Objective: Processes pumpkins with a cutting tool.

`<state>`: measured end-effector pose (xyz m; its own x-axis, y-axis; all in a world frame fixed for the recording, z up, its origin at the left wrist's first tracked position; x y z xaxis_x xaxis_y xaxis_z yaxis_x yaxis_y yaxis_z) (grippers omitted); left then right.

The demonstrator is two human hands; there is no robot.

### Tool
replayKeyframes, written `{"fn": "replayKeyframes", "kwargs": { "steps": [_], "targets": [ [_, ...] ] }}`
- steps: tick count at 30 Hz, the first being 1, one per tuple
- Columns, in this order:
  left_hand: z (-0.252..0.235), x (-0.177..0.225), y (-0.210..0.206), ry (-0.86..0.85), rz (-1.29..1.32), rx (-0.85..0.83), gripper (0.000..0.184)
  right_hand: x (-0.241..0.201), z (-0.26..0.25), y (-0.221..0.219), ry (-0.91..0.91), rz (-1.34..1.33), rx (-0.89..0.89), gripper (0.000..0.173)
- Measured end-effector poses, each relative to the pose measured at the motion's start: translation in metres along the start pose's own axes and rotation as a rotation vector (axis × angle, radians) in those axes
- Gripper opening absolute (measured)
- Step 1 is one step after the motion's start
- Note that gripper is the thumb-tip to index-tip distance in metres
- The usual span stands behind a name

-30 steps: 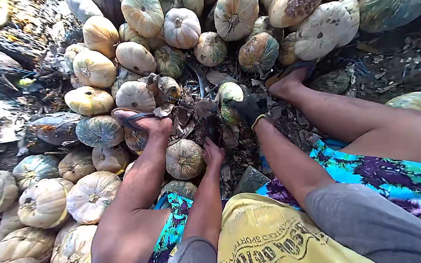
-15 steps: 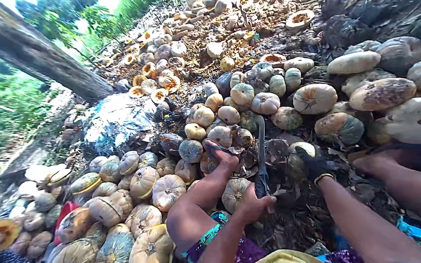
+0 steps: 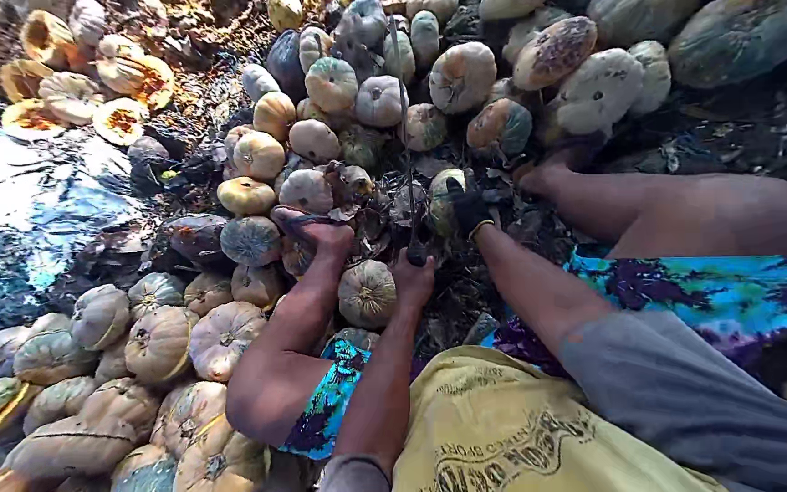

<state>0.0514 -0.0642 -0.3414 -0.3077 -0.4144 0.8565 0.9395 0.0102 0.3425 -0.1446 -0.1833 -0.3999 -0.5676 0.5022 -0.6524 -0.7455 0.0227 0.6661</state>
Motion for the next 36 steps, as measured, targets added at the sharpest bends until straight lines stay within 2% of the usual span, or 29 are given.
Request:
{"fn": "replayKeyframes", "kwargs": {
  "steps": [2,5,9,12,14,16,22,25,30,32,34,36],
  "targets": [
    [-0.011,-0.034,-0.023,0.088,-0.107,-0.066,0.048,0.003,-0.009,0.002,-0.003,-0.011,0.005,0.077],
    [-0.023,-0.065,-0.036,0.125,-0.209,-0.131,0.049,-0.004,-0.005,0.002,0.002,-0.014,0.045,0.072],
    [-0.040,-0.067,-0.037,0.182,-0.238,-0.189,0.050,-0.011,-0.001,-0.003,-0.011,-0.007,0.063,0.072],
    [-0.051,-0.062,-0.038,0.146,-0.176,-0.182,0.049,-0.012,-0.002,-0.003,0.004,-0.053,0.062,0.072],
    [-0.054,-0.076,-0.041,0.107,-0.189,-0.171,0.044,-0.007,-0.001,-0.005,0.003,-0.058,0.076,0.072],
    [-0.054,-0.094,-0.044,0.143,-0.214,-0.195,0.046,-0.004,0.000,-0.005,0.003,-0.034,0.077,0.071],
    [-0.048,-0.088,-0.039,0.190,-0.272,-0.183,0.049,-0.007,-0.002,-0.007,0.012,-0.064,0.056,0.069],
    [-0.046,-0.086,-0.041,0.161,-0.255,-0.162,0.048,-0.010,-0.003,-0.005,0.010,-0.051,0.052,0.069],
    [-0.045,-0.053,-0.039,-0.028,-0.078,-0.047,0.037,-0.019,-0.002,-0.003,-0.008,-0.063,0.044,0.067],
    [-0.050,-0.068,-0.040,0.029,-0.107,-0.082,0.039,-0.017,0.000,-0.004,-0.006,-0.070,0.042,0.067],
    [-0.053,-0.092,-0.040,0.132,-0.212,-0.139,0.049,-0.018,0.000,-0.005,0.005,-0.068,0.043,0.068],
    [-0.053,-0.085,-0.038,0.095,-0.190,-0.110,0.049,-0.022,-0.004,-0.003,0.016,-0.049,0.034,0.068]
  ]
}}
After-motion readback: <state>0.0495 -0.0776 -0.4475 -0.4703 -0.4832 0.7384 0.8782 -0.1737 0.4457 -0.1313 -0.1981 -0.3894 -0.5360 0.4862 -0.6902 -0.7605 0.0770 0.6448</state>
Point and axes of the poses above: each hand's wrist, its own z-axis away from the middle knuckle, its own y-axis out of the back of the hand, x = y × z, the point moved 6 cm from there along -z, towards the middle knuckle, and after that the axes turned 11 degrees about z, right-handed, at the moved point
